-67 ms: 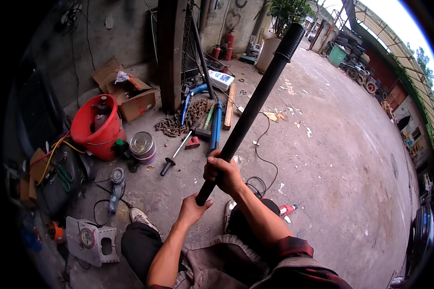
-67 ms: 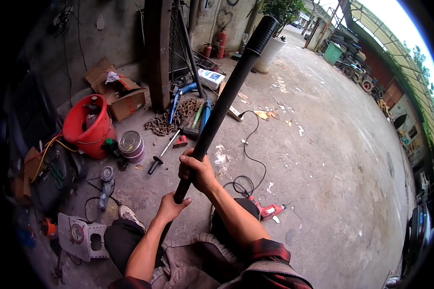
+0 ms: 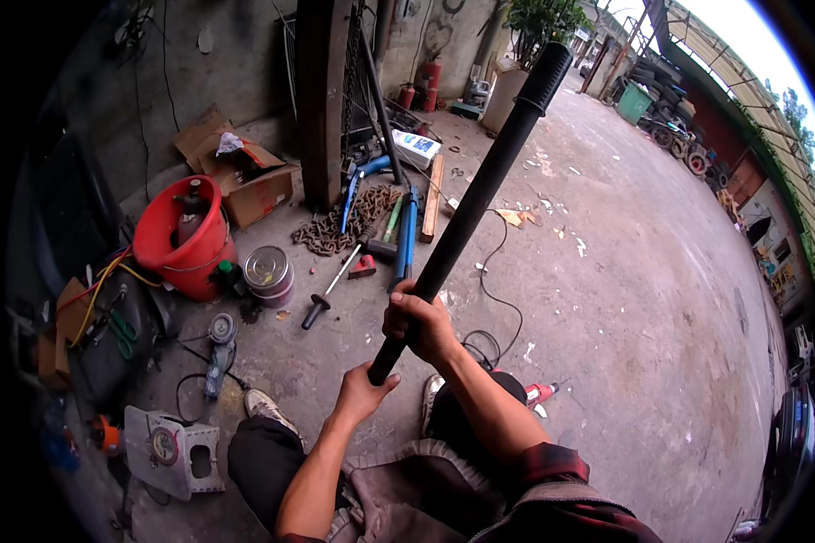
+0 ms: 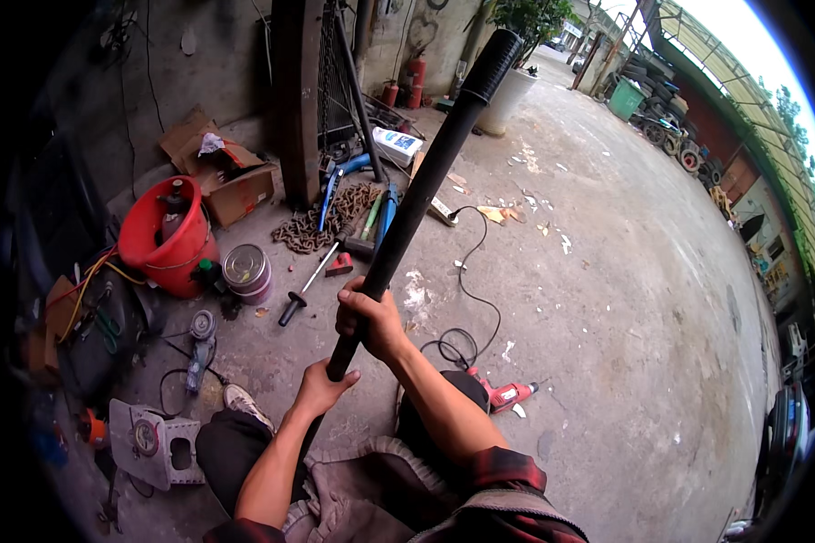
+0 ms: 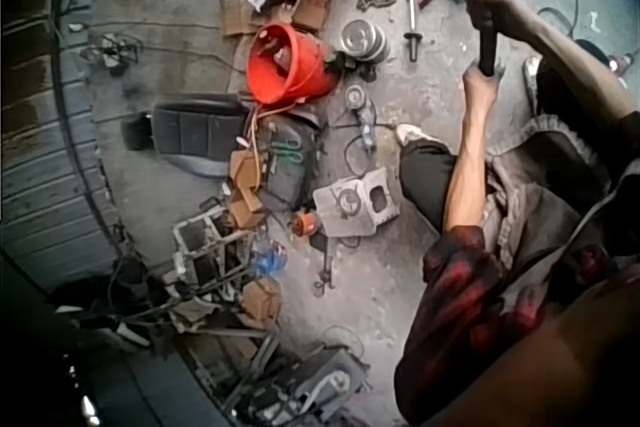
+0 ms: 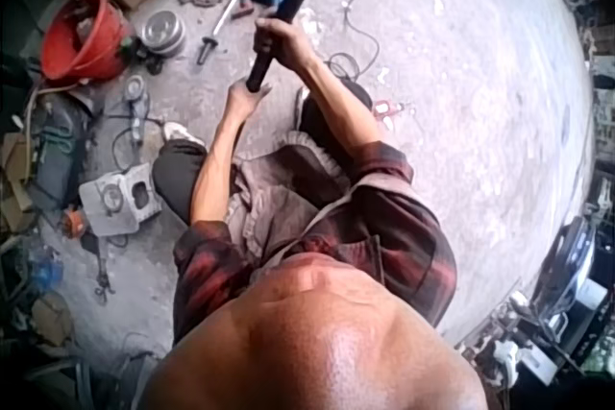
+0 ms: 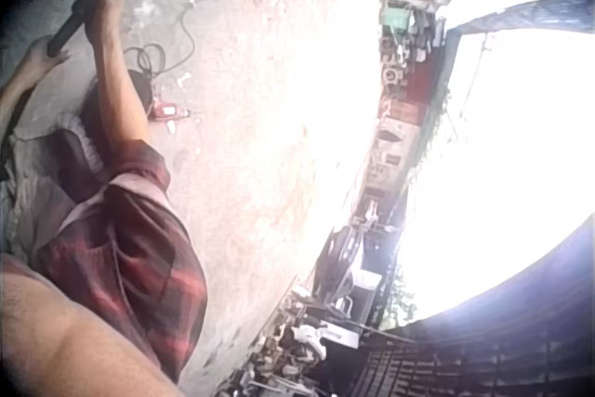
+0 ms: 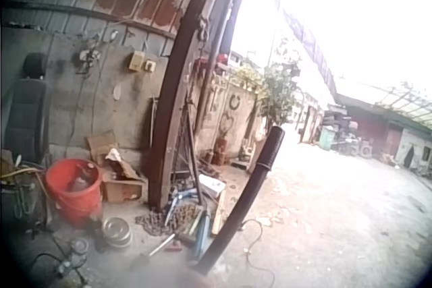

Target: The person inserts a smaller pipe into a larger one, aligns them, and fits them together by hand.

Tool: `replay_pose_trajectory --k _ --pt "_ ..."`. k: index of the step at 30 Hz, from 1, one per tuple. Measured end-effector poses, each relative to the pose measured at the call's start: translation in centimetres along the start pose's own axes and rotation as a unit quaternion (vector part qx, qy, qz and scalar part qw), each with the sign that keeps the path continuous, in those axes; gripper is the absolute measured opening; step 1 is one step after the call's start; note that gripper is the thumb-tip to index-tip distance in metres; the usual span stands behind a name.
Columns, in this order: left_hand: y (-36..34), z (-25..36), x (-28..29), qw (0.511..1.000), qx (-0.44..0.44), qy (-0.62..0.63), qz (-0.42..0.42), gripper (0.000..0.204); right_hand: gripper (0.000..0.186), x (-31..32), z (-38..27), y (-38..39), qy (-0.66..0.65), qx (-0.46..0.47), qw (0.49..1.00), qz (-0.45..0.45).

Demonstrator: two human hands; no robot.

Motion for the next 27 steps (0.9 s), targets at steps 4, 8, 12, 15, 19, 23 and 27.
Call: replay_pose_trajectory --k 4,8,12,15,19,23,27 --pt "-0.1 0.0 -0.1 0.999 0.024 -0.034 -0.016 0.04 0.02 0.3 0.0 -0.1 0.02 0.007 1.0 0.0" --pt "-0.4 -0.8 0.2 0.999 0.023 -0.042 0.001 0.039 0.021 0.0 -0.2 -0.8 0.037 0.017 0.999 0.0" --pt "0.0 -0.9 0.2 0.997 0.042 -0.056 0.015 0.037 0.019 0.6 -0.1 -0.9 0.035 0.022 0.996 0.077" --pt "0.3 -0.7 0.3 0.995 0.054 -0.086 0.014 0.037 0.016 2.0 0.7 -1.2 0.014 0.009 0.995 0.093" --pt "0.5 -1.0 0.3 0.991 0.061 -0.118 0.026 0.039 0.013 3.4 1.4 -2.0 -0.014 -0.016 0.993 0.118" --pt "0.7 -0.8 0.5 0.988 0.074 -0.135 0.031 0.04 0.015 3.4 1.9 -2.2 -0.043 -0.047 0.987 0.151" --pt "0.6 -0.4 0.4 0.988 0.08 -0.128 0.029 0.04 0.014 3.9 1.9 -2.3 -0.046 -0.055 0.983 0.167"
Point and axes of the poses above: each hand's wrist, its own y-axis away from the middle knuckle, its own x-axis out of the back of the hand, z = x × y, the point moved 5 cm from there along -y, towards the middle knuckle, and after that the axes turned 4 degrees about y, right-handed, at the moved point
